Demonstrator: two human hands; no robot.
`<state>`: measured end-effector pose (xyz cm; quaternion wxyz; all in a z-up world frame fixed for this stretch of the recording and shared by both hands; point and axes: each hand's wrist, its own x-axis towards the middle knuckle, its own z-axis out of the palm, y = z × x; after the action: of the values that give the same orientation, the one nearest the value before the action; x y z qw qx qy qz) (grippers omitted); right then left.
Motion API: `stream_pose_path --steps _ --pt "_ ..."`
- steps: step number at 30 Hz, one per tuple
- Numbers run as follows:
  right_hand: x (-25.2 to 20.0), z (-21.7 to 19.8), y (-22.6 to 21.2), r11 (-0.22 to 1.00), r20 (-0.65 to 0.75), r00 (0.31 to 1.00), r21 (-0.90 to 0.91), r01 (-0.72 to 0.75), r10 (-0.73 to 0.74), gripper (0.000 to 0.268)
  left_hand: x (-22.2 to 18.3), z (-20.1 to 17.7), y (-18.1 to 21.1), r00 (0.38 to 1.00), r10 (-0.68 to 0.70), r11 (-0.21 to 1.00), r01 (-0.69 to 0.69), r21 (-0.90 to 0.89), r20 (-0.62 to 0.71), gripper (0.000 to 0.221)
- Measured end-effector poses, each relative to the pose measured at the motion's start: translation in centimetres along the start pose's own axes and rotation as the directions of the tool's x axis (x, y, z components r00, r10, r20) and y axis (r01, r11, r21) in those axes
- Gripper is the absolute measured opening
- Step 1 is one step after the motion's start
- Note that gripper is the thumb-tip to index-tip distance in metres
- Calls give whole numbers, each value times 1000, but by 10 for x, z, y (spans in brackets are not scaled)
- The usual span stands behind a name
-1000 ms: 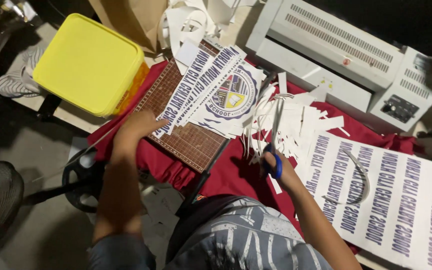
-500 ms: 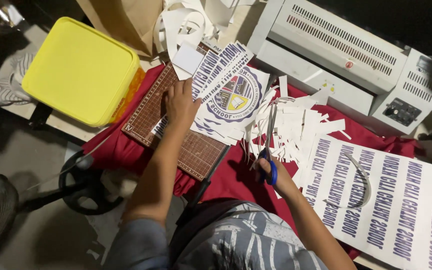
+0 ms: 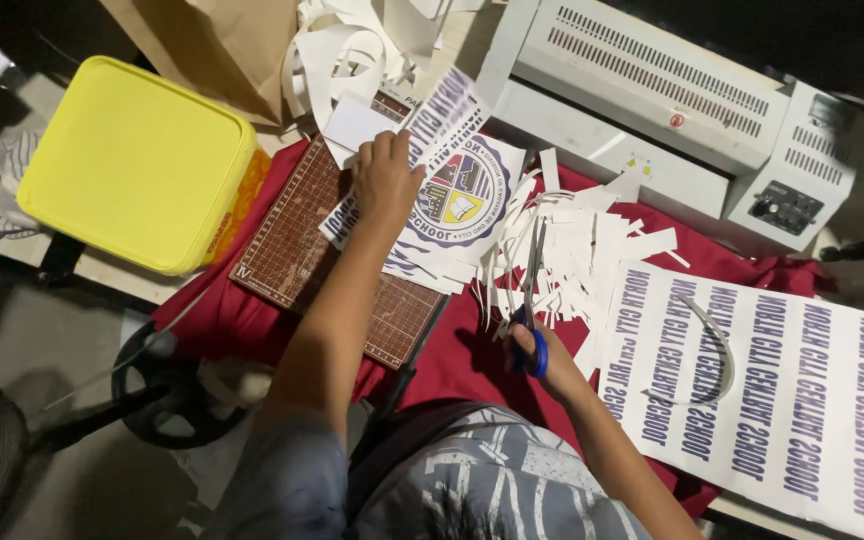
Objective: Cutting individual printed school labels from a large sheet using scissors.
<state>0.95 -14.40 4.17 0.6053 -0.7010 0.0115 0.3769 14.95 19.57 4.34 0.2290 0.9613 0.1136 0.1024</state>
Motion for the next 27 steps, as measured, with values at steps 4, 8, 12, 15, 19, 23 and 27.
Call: stream_pose_path --steps 4,8,12,15,19,23,27 --pt "-2 -7 7 999 -3 1000 37 2 -2 58 3 -9 19 994 -44 996 35 87 102 79" --pt "-8 -9 15 995 -18 1000 101 -8 10 58 -7 13 2 986 -81 988 60 142 145 70" --pt "-8 -13 31 993 -50 999 119 -8 14 55 -28 19 -22 993 -29 988 11 155 118 58" --pt "-9 -15 48 993 -65 997 112 -24 31 53 -47 26 -50 995 59 983 -71 169 76 53" --pt "-19 -24 55 995 -93 996 99 17 -8 50 -56 52 -81 985 162 964 -146 224 -56 54" --pt "-51 -51 54 997 -289 957 -78 7 -29 45 -69 -19 6 957 250 954 -217 209 -148 51" --pt "-96 -90 75 987 -543 839 -141 -77 -12 42 -84 18 82 914 373 926 -378 -3 -158 47"
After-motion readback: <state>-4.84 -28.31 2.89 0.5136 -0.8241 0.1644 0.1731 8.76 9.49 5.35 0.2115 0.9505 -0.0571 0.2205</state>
